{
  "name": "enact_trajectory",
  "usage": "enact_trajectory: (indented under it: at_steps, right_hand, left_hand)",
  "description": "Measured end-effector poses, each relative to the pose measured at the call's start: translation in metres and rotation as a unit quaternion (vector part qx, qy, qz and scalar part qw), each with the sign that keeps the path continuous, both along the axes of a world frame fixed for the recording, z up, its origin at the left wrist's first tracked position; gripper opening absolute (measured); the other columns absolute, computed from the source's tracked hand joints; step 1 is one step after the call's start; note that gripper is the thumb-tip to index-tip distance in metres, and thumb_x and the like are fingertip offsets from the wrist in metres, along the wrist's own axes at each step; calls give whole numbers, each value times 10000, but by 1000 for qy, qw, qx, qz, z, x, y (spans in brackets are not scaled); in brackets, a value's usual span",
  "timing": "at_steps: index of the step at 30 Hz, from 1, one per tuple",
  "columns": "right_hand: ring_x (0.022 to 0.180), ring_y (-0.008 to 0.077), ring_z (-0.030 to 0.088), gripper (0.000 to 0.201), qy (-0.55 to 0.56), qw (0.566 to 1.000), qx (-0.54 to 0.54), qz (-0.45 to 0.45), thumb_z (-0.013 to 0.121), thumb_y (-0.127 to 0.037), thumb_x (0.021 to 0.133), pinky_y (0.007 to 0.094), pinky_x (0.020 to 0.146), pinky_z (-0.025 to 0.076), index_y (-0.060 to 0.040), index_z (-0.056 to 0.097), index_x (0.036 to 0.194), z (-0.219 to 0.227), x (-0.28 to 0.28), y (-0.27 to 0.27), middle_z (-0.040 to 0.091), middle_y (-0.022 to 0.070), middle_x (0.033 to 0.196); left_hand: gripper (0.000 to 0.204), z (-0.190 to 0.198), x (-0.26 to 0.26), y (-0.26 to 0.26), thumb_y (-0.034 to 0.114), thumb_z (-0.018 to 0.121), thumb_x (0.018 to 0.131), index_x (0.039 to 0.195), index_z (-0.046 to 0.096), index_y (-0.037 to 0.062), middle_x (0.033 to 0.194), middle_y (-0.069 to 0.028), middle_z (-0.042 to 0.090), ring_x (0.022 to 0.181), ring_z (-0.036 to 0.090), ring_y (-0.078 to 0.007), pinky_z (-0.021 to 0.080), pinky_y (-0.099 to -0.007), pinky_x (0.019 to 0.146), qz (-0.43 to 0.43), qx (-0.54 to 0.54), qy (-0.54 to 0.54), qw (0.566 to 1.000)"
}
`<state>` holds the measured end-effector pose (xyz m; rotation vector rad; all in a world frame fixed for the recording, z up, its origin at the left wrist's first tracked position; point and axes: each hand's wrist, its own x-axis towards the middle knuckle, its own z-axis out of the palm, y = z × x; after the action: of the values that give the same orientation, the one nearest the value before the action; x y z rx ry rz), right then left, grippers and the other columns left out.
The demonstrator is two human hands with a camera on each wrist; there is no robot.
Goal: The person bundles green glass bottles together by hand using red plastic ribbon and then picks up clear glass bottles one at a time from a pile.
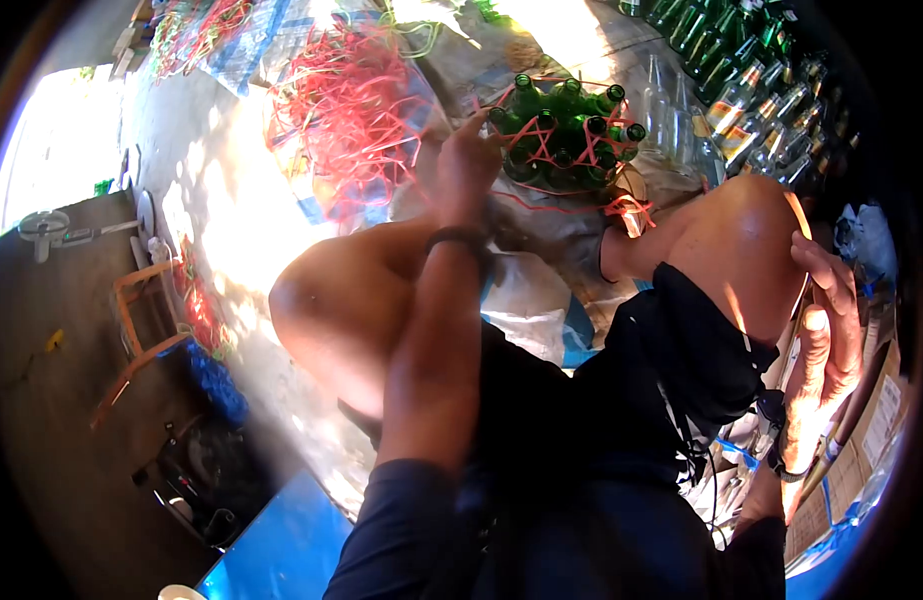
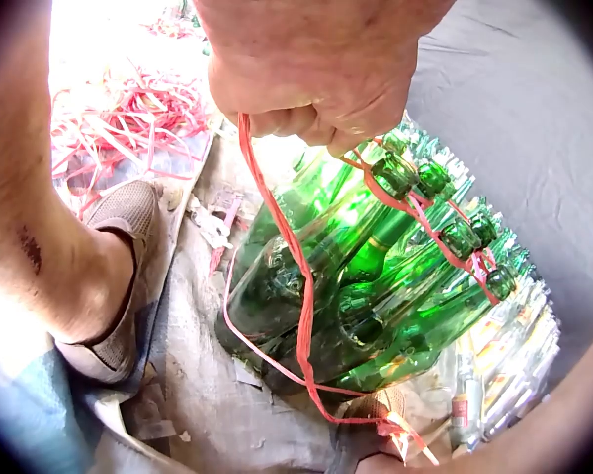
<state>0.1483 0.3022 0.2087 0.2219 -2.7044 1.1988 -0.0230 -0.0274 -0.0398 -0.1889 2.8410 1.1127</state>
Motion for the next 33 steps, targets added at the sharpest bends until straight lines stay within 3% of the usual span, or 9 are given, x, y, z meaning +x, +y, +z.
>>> enact_trajectory:
  at_steps: [4, 18, 22, 23, 26, 27, 28, 29, 33]
  right_hand:
    - [1261, 298, 572, 359, -6, 999, -44, 6, 539, -253, 1048, 435, 1108, 407, 13, 634, 1269, -7, 2, -1, 644, 167, 1271]
    - [1247, 329, 570, 326, 16, 995, -99, 6, 526, -186, 1043, 457, 1123, 394, 44, 611, 1258, -8, -3, -4, 635, 192, 1263]
    - [1228, 316, 590, 275, -12, 990, -113, -79, 526, -122, 1028, 420, 1109, 413, 57, 638, 1204, -4, -6, 7, 640, 202, 1243]
    - [1215, 306, 598, 273, -3, 989, -119, -83, 526, -117, 1026, 410, 1096, 423, 55, 641, 1203, -9, -6, 14, 652, 199, 1224]
    - [1082, 186, 624, 236, -18, 973, -180, -145, 549, -39, 988, 278, 964, 460, 33, 661, 1183, -20, -2, 25, 667, 122, 1160]
    - [1090, 176, 624, 229, -41, 959, -223, -167, 559, -41, 996, 267, 966, 458, 31, 657, 1190, -24, 0, 27, 667, 109, 1156]
    - [1097, 166, 623, 222, -61, 943, -269, -187, 570, -43, 1005, 255, 968, 457, 29, 653, 1197, -32, 2, 31, 667, 96, 1153]
    - [1101, 187, 639, 221, -51, 938, -286, -191, 573, -56, 1011, 296, 988, 478, 33, 655, 1196, -43, 5, 38, 673, 111, 1158]
    - [1092, 120, 620, 215, -52, 933, -298, -197, 587, -79, 1026, 260, 966, 473, 26, 650, 1201, -74, 20, 61, 689, 58, 1109]
  left_hand:
    - [499, -2, -1, 0, 359, 704, 840, 1320, 669, 229, 718, -137, 692, 676, 683, -251, 522, -406, 647, 18, -22, 3, 1000]
    - [392, -3, 0, -4, 266, 678, 876, 1265, 677, 220, 889, -214, 711, 842, 698, -386, 528, -490, 720, -58, 15, 39, 997]
    - [421, -18, -4, -3, 188, 696, 885, 1305, 679, 181, 611, -34, 537, 563, 503, -144, 443, -331, 565, -19, -37, 39, 998]
    - [365, -35, -3, -4, 189, 675, 890, 1254, 677, 224, 834, -185, 714, 740, 687, -361, 520, -449, 664, -5, 56, 70, 996]
    - [373, -97, -11, -30, 108, 683, 882, 1255, 674, 118, 945, -187, 696, 786, 649, -308, 527, -400, 705, -107, -57, 189, 975]
    - [368, -21, -3, -3, 70, 664, 879, 1245, 679, 100, 1020, -156, 687, 936, 644, -278, 523, -368, 803, -97, -145, 185, 967]
    - [333, -15, 2, 8, 50, 648, 867, 1195, 702, 75, 1135, -132, 655, 1057, 613, -236, 508, -339, 863, 45, 213, -26, 976]
    - [262, 11, 3, 21, 68, 624, 887, 1129, 725, 61, 1133, -101, 623, 1028, 613, -197, 512, -333, 856, 4, 101, -4, 995]
    - [231, 71, 14, 53, 88, 586, 923, 1102, 727, 49, 1083, -93, 605, 974, 619, -178, 535, -301, 775, -14, 264, -68, 962]
